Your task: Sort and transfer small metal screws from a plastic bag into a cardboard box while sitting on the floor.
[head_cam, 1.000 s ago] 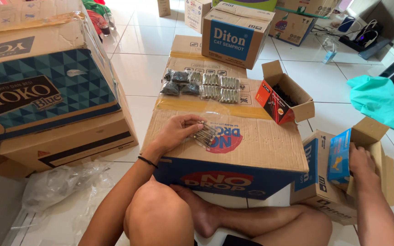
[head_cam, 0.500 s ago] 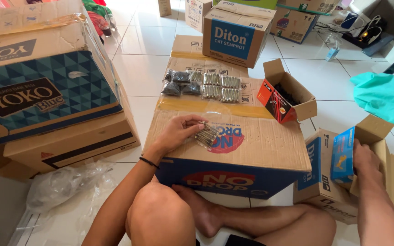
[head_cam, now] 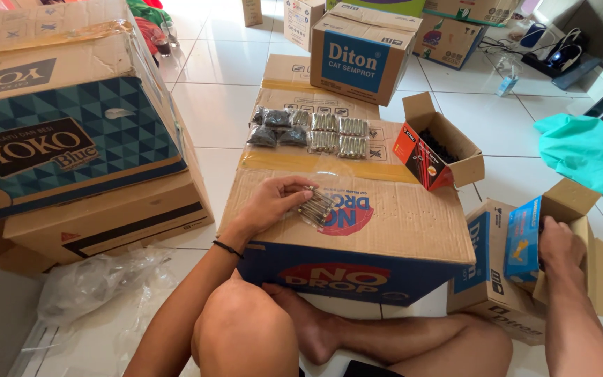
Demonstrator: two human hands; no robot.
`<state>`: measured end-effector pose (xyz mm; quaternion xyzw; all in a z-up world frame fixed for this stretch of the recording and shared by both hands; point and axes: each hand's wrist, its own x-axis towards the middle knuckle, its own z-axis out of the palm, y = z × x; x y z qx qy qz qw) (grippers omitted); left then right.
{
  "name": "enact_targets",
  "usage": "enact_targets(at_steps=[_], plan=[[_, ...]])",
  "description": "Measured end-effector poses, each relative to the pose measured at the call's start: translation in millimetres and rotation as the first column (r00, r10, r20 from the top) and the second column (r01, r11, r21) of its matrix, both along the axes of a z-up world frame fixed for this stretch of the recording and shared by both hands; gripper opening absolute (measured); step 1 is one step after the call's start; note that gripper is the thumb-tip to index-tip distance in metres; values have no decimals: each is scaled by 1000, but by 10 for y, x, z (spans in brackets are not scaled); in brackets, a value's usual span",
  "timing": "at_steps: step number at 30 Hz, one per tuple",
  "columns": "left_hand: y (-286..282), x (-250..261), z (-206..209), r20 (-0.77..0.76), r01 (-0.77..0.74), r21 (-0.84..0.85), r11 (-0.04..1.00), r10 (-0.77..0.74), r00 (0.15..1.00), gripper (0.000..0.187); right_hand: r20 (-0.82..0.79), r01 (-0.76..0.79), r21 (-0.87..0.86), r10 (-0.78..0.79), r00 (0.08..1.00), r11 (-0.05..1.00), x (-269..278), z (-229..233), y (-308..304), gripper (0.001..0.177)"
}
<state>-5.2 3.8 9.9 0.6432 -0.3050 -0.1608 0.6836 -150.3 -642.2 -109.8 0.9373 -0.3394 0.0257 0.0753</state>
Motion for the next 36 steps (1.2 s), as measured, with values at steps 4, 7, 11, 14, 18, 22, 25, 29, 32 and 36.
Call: enact_targets(at_steps=[4, 7, 11, 14, 18, 22, 25, 29, 32, 36], plan=[[-10, 31, -35, 6, -1, -5, 1000, 1, 1000, 25, 112, -33, -14, 35, 993, 999, -33, -49, -64, 24], [-6, 23, -34, 0, -14, 13, 1000, 14, 1000, 25, 136, 9, 14, -11, 991, 1000, -31, -67, -50, 26], [5, -9, 19, 12, -29, 34, 999, 29, 1000, 26, 214, 72, -99, -49, 976, 992, -5, -226, -188, 27], [2, 12, 0, 5, -19, 22, 1000, 19, 1000, 26, 315, 95, -123, -52, 948, 988, -5, -265, -223, 24], [11, -6, 23, 26, -4, 14, 1000, 3, 1000, 25, 511, 43, -191, 62, 857, 981, -33, -432, -369, 17], [11, -11, 1, 16, -6, 6, 1000, 6, 1000, 25, 513, 78, -179, 25, 858, 981, -43, -476, -392, 16], [15, -19, 32, 22, -21, 27, 999, 21, 1000, 25, 649, 64, -67, -5, 761, 996, -46, -507, -456, 13], [14, -4, 12, 42, -6, 13, 1000, 6, 999, 24, 808, -151, -259, 300, 507, 954, -97, -485, -469, 10], [5, 1, 6, 35, -7, 6, 1000, 7, 999, 25, 805, -192, -271, 332, 491, 943, -100, -467, -475, 18], [14, -1, 4, 40, -12, 11, 1000, 11, 999, 25, 786, -179, -275, 328, 524, 945, -94, -491, -525, 17]])
